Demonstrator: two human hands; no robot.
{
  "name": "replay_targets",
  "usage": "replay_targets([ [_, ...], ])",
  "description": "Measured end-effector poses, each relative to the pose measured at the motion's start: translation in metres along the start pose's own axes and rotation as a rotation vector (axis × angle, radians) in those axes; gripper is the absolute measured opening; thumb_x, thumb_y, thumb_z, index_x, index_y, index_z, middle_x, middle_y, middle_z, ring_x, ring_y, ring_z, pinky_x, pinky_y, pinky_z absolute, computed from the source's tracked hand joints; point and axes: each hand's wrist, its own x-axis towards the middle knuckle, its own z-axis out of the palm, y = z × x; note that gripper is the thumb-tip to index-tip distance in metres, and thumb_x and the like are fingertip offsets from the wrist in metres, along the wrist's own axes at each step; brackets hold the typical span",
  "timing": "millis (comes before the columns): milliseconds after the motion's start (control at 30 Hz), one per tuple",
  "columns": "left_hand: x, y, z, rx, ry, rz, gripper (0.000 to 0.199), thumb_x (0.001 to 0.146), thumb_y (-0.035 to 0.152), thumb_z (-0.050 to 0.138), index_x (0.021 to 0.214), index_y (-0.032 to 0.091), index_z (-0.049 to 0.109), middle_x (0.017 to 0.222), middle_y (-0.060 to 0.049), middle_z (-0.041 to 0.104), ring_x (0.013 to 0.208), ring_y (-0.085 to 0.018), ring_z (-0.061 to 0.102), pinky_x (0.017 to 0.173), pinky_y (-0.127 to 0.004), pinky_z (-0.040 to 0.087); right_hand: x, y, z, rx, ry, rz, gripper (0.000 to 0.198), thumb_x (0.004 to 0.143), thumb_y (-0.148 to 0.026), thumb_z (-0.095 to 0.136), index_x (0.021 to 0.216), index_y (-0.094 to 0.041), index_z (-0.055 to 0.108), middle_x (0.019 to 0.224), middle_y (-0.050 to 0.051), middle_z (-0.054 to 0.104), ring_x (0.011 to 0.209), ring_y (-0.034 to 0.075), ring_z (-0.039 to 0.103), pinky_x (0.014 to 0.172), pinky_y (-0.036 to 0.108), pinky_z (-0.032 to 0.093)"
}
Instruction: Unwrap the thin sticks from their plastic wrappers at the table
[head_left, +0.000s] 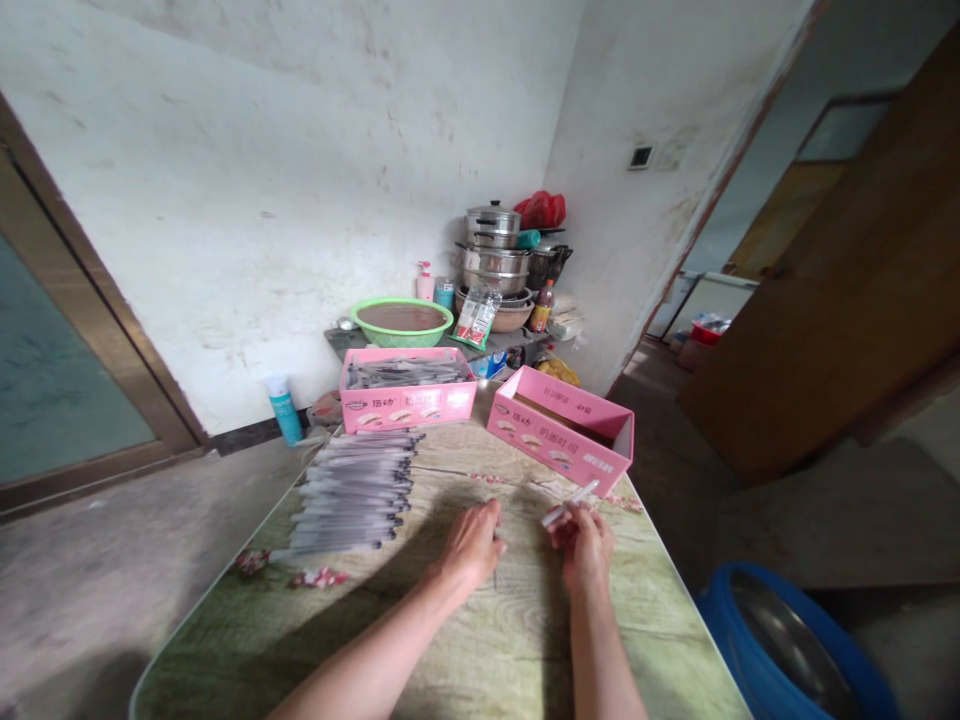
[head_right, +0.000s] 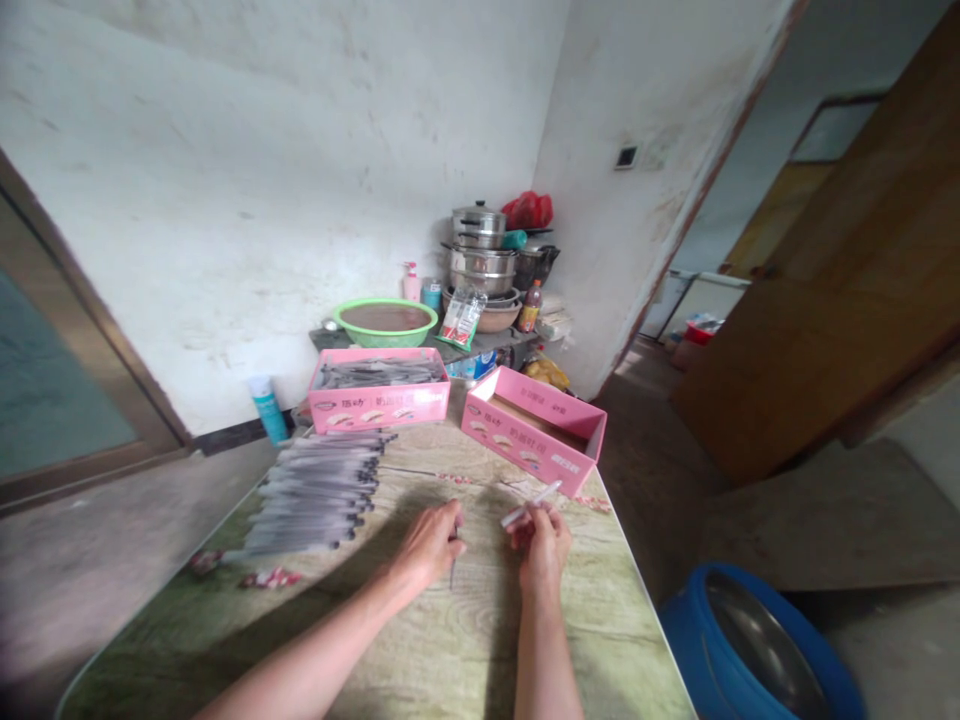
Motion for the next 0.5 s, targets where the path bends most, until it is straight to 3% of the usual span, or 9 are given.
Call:
replay_targets([
  [333,-0.0020,-0.0003,0.0002,0.105,-0.023,0.140,0.029,0.072,0.008,0.056,0.097,0.023,0.063,0.078,-0.004,0.070,0.077,-0.022,0.066,0.071,-0.030,0.042,-0.0001,0.0035,0.0005,-0.040,-0.008,-0.005,0.026,0.067,-0.036,0.074,0.070,-0.018,0.056,0.049,-0.002,0.063,0.038,0.013,0.054,0.031,0.021,0.037],
  [500,0.0012,0.0027,0.0008,-0.119,0.009,0.189,0.029,0.072,0.008,0.055,0.095,0.023,0.063,0.079,-0.001,0.070,0.071,-0.016,0.064,0.068,-0.026,0.044,0.0014,0.0028,-0.0016,0.007,0.037,0.008,0.030,0.063,-0.036,0.077,0.075,-0.018,0.055,0.056,-0.002,0.066,0.044,0.015,0.060,0.033,0.023,0.044],
])
